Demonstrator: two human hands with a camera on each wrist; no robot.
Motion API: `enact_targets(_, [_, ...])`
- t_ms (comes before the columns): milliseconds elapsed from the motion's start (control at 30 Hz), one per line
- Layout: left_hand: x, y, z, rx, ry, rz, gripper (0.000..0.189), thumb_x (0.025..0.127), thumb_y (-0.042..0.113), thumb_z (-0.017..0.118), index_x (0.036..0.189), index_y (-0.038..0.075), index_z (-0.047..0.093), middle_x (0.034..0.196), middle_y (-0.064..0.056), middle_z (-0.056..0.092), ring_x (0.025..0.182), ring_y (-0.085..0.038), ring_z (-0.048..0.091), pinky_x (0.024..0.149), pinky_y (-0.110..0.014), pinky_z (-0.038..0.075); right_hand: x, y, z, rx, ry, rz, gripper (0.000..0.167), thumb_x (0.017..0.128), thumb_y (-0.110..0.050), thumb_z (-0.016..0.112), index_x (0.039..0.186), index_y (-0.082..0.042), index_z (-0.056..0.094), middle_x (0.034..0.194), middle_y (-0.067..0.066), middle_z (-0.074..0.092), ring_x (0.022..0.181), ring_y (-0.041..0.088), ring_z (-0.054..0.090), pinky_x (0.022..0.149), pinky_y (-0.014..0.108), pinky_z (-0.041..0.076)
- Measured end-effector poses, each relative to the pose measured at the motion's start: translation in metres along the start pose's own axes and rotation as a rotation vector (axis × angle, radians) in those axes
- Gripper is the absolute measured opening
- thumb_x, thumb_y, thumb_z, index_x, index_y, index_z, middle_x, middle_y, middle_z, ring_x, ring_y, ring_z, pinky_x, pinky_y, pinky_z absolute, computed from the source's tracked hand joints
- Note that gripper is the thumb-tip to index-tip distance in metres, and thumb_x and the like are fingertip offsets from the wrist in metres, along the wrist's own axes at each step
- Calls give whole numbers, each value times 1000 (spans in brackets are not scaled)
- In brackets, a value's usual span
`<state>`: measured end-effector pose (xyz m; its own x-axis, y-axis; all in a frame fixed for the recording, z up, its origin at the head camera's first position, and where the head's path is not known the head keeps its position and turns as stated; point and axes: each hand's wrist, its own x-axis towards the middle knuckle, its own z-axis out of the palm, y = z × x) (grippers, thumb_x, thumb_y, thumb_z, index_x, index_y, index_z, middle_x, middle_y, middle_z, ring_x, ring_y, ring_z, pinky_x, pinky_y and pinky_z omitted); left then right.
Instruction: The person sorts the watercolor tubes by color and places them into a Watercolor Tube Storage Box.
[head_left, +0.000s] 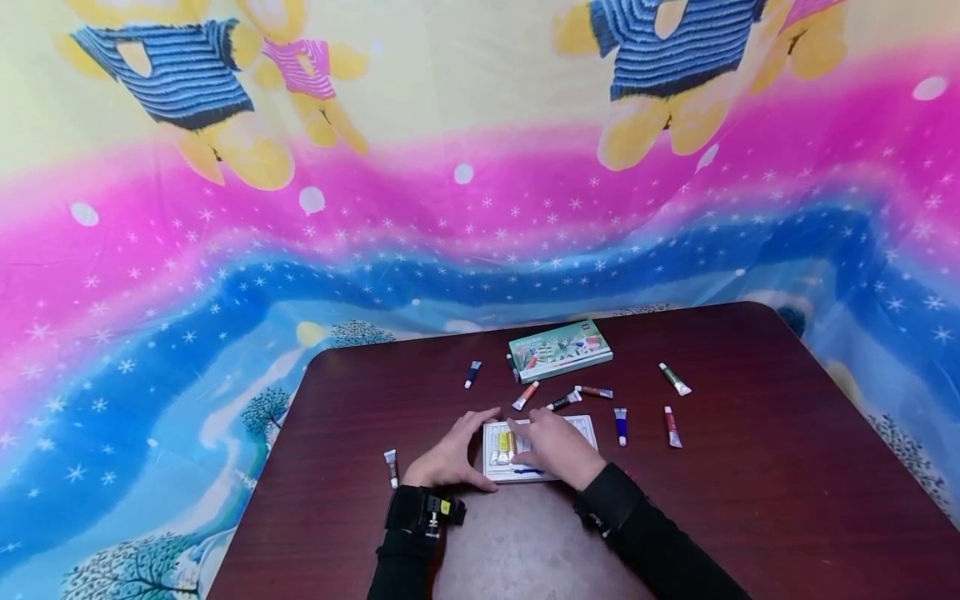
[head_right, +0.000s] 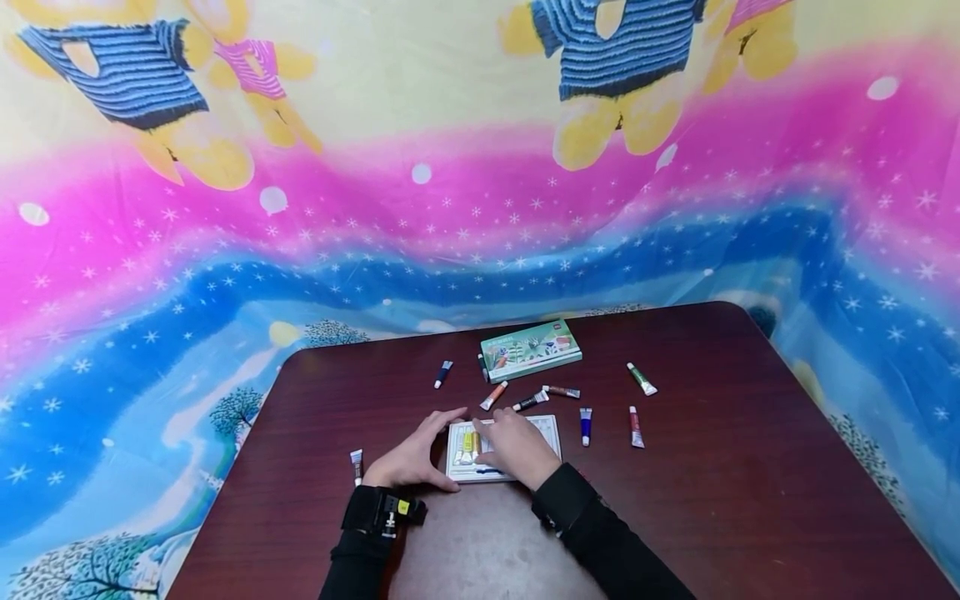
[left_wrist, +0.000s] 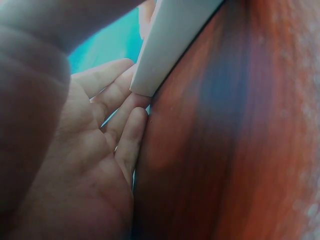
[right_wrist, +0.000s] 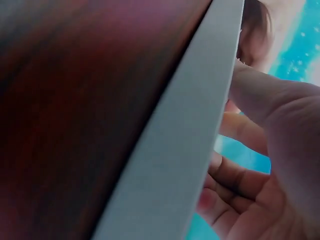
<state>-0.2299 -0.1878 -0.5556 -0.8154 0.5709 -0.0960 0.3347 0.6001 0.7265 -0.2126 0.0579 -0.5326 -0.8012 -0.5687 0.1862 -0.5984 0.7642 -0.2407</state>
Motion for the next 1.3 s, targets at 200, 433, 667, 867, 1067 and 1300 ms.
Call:
enact_targets(200, [0, 0, 0, -1, 3, -5, 118, 69, 35, 98, 164, 30, 28, 155, 0, 41, 138, -21, 40, 114, -52, 41, -3, -6, -3, -73, -7, -9, 58, 89, -41, 81, 137, -12, 69, 103, 14, 74, 95, 25, 68, 82, 37, 59])
enact_targets(433, [0, 1, 0, -13, 0, 0, 118, 69, 35, 98, 164, 29, 28, 154, 0, 41, 137, -20, 41, 113, -51, 41, -4, -7, -3, -104, 7, -27, 52, 89, -40, 81, 132, -13, 73, 75, 4, 69, 79, 21, 67, 71, 34, 57])
enact_targets(667, [0, 1, -1, -20, 6, 17, 119, 68, 35, 98, 164, 27, 29, 154, 0, 42, 136, -21, 41, 113, -52, 40, -3, -3, -3, -69, -3, -21, 53, 89, -41, 81, 133, -14, 72, 74, 4, 67, 76, 20, 66, 67, 32, 55])
enact_targets(867, [1, 1, 0, -12, -4, 11, 118, 69, 35, 98, 164, 27, 28, 156, -1, 41, 137, -23, 41, 113, -53, 41, -5, -2, -4, -42, -33, 2, 52, 89, -40, 81, 134, -18, 72, 83, 4, 71, 79, 18, 67, 69, 31, 56])
enact_targets(1067, [2, 2, 1, -16, -15, 1, 117, 70, 35, 98, 164, 29, 28, 155, -1, 40, 137, -22, 40, 114, -52, 41, -5, 3, -9, 20, -113, 31, 54, 91, -44, 79, 138, -20, 70, 101, 9, 74, 88, 20, 67, 78, 36, 57])
enact_targets(1300, [-2, 0, 0, -14, -4, 0, 118, 69, 36, 98, 164, 30, 28, 154, 1, 41, 136, -21, 41, 114, -51, 41, -6, 13, -17, 47, -102, -41, 96, 67, -63, 91, 147, -21, 61, 122, 4, 61, 109, 22, 52, 99, 46, 48])
